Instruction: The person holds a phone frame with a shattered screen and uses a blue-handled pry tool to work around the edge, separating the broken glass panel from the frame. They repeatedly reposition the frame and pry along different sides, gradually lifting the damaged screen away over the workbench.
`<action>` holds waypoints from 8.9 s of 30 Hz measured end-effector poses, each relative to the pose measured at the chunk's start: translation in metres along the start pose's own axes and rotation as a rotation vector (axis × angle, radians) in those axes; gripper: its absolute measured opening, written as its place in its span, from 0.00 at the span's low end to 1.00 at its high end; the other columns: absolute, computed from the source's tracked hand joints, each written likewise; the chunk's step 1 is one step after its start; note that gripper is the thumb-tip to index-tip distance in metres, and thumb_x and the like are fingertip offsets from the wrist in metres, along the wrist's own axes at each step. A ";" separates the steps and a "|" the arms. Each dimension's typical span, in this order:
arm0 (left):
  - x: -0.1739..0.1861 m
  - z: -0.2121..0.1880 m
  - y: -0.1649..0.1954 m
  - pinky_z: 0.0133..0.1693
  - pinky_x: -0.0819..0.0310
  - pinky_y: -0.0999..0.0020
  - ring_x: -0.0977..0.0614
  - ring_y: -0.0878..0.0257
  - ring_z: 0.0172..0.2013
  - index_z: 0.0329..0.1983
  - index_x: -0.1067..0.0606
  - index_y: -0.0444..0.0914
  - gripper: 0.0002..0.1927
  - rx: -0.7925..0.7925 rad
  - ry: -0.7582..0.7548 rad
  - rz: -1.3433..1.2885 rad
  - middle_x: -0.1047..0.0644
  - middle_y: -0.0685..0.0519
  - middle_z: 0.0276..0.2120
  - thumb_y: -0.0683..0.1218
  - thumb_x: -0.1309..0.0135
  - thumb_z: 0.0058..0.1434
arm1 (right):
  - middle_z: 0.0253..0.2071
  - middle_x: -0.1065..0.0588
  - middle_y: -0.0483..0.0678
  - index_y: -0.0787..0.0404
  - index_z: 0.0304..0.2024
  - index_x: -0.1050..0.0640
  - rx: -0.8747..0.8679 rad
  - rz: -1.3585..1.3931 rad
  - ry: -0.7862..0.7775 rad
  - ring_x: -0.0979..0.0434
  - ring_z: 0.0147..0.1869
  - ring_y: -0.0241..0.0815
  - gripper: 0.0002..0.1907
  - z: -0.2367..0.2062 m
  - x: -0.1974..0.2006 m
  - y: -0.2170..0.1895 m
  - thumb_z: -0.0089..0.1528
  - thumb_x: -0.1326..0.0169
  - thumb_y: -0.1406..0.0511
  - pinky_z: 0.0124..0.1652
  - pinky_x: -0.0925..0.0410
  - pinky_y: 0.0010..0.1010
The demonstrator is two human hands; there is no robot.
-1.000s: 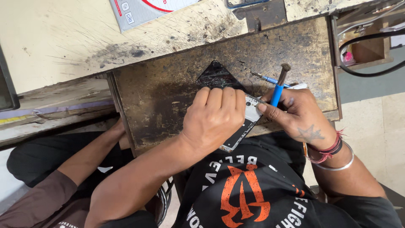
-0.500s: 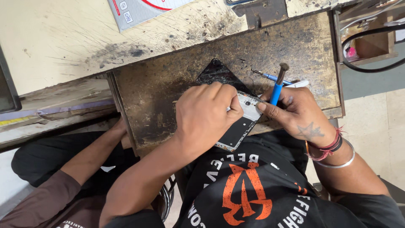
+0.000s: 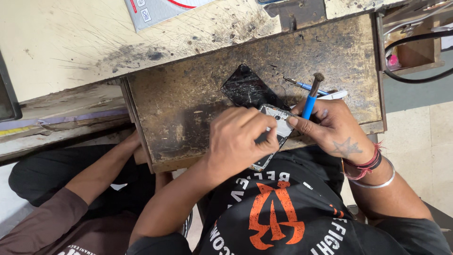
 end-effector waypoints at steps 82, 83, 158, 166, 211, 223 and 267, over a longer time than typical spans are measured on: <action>0.009 -0.013 -0.025 0.38 0.22 0.61 0.18 0.59 0.35 0.31 0.25 0.44 0.08 0.204 -0.026 0.044 0.22 0.56 0.32 0.46 0.35 0.60 | 0.25 0.25 0.39 0.66 0.39 0.19 -0.048 0.112 -0.081 0.32 0.27 0.27 0.08 0.005 -0.001 0.022 0.64 0.41 0.66 0.26 0.37 0.22; 0.014 -0.019 -0.036 0.40 0.21 0.64 0.18 0.60 0.37 0.37 0.26 0.42 0.09 0.272 0.055 -0.029 0.23 0.54 0.39 0.45 0.36 0.60 | 0.25 0.26 0.40 0.66 0.38 0.19 -0.035 0.111 -0.089 0.32 0.28 0.27 0.08 0.004 0.000 0.021 0.64 0.41 0.66 0.26 0.38 0.22; -0.084 -0.091 -0.018 0.47 0.29 0.67 0.23 0.62 0.42 0.61 0.27 0.30 0.35 0.622 0.124 -1.007 0.23 0.49 0.42 0.62 0.73 0.79 | 0.40 0.19 0.51 0.67 0.43 0.19 0.384 0.095 0.400 0.19 0.37 0.36 0.05 -0.023 -0.025 -0.060 0.66 0.37 0.73 0.38 0.28 0.22; -0.081 -0.092 -0.016 0.53 0.26 0.65 0.20 0.59 0.49 0.65 0.32 0.29 0.35 0.620 0.182 -1.089 0.23 0.46 0.52 0.62 0.72 0.77 | 0.39 0.19 0.54 0.69 0.41 0.20 0.493 -0.059 0.379 0.18 0.39 0.41 0.05 -0.026 -0.026 -0.061 0.65 0.36 0.73 0.40 0.27 0.25; -0.089 -0.108 -0.019 0.51 0.26 0.69 0.20 0.61 0.46 0.56 0.27 0.27 0.37 0.589 0.160 -1.226 0.21 0.46 0.45 0.64 0.73 0.83 | 0.43 0.18 0.51 0.64 0.40 0.18 0.649 -0.272 0.325 0.14 0.49 0.46 0.06 -0.027 -0.027 -0.065 0.62 0.36 0.74 0.46 0.22 0.30; -0.083 -0.101 -0.021 0.61 0.30 0.63 0.22 0.55 0.57 0.61 0.30 0.28 0.33 0.545 0.158 -1.085 0.23 0.43 0.56 0.60 0.72 0.81 | 0.46 0.18 0.51 0.59 0.41 0.16 0.745 -0.413 0.308 0.14 0.46 0.44 0.12 -0.036 -0.032 -0.080 0.56 0.36 0.76 0.42 0.24 0.30; -0.078 -0.094 -0.009 0.57 0.25 0.63 0.20 0.56 0.54 0.69 0.35 0.23 0.42 0.559 0.096 -1.279 0.23 0.39 0.56 0.66 0.70 0.77 | 0.40 0.19 0.52 0.65 0.41 0.19 0.570 -0.366 0.418 0.16 0.38 0.42 0.04 -0.042 -0.019 -0.075 0.66 0.36 0.72 0.38 0.26 0.27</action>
Point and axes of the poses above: each hand's wrist, its own z-axis towards the middle knuckle, its own x-axis out of the back of the hand, y = z × x, the point moved 6 cm from there along z, towards the middle knuckle
